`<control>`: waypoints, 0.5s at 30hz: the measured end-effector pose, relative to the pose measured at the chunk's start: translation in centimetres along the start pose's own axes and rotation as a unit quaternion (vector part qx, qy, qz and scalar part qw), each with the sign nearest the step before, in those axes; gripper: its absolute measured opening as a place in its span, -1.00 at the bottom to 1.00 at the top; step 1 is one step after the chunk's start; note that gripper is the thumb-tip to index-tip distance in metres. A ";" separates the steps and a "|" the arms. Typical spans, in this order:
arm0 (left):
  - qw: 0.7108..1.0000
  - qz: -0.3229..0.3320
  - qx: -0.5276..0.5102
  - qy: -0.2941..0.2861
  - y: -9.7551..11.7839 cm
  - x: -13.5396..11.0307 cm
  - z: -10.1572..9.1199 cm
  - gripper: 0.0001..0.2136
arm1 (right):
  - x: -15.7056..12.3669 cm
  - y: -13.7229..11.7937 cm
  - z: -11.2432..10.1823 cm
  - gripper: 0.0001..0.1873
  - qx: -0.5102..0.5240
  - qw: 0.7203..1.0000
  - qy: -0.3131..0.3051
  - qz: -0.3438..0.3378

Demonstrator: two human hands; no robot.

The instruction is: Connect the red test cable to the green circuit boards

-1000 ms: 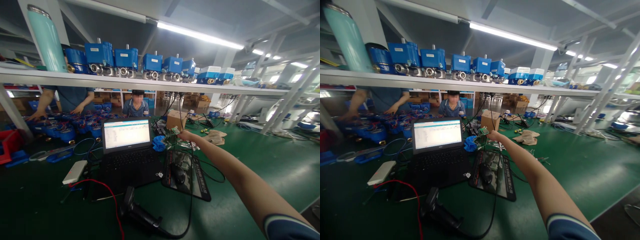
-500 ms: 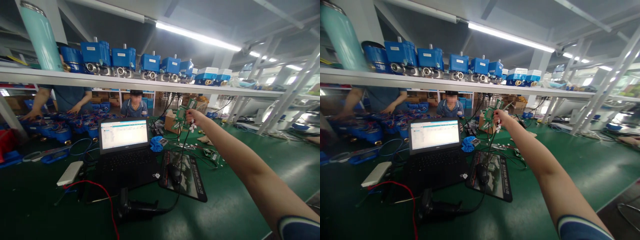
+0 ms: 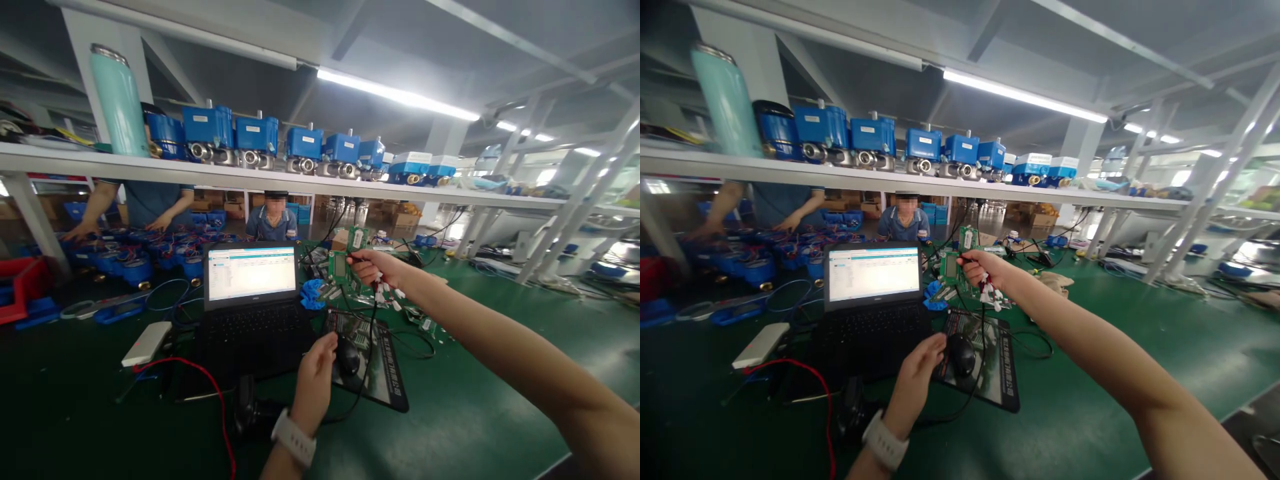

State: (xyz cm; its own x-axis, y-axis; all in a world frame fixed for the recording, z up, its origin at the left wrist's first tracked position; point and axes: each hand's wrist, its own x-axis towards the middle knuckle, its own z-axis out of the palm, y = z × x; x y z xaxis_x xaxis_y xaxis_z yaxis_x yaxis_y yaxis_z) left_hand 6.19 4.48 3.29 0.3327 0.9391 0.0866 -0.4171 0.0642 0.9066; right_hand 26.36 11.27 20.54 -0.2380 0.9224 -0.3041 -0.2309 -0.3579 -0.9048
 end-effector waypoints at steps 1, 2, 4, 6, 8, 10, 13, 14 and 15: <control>1.000 -0.007 -0.019 -0.010 0.0 1.9 1.5 -0.70 | -0.3 0.2 0.7 -0.68 -0.001 1.000 -0.009 0.000; 0.999 -0.012 -0.039 -0.010 0.0 3.5 2.8 -0.71 | -0.6 0.5 1.3 -0.65 -0.004 1.000 -0.016 0.002; 0.997 0.005 -0.076 0.006 -0.1 6.0 4.6 -0.69 | -1.1 1.0 1.9 -0.59 -0.018 0.999 -0.025 0.013; 0.993 0.030 -0.112 0.025 -0.2 7.6 5.4 -0.75 | -1.5 1.5 1.9 -0.53 -0.041 0.998 -0.026 0.030; 0.987 0.037 -0.153 0.043 -0.1 8.5 5.4 -0.86 | -1.6 2.2 1.3 -0.51 -0.066 0.997 -0.018 0.045; 0.978 0.019 -0.196 0.065 0.0 8.8 5.1 -0.96 | -1.5 3.2 0.3 -0.59 -0.089 0.995 -0.003 0.044; 0.963 -0.016 -0.254 0.086 -0.2 8.8 4.8 -0.95 | -1.2 5.1 -1.3 -0.75 -0.118 0.992 0.031 0.017; 0.959 -0.028 -0.267 0.087 -0.3 8.7 4.8 -0.94 | -1.1 5.8 -1.7 -0.77 -0.128 0.991 0.044 0.007; 0.956 -0.040 -0.278 0.087 -0.4 8.6 4.9 -0.92 | -1.1 6.6 -2.1 -0.78 -0.137 0.989 0.057 -0.002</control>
State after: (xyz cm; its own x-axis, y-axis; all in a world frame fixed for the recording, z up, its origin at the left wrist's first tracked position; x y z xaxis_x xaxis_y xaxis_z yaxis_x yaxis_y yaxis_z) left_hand 13.32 10.86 5.66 0.2568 0.9624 -0.0881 -0.7971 0.2624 0.5439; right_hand 27.04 8.25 14.31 -0.1267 0.9397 -0.3178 0.0373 -0.3156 -0.9481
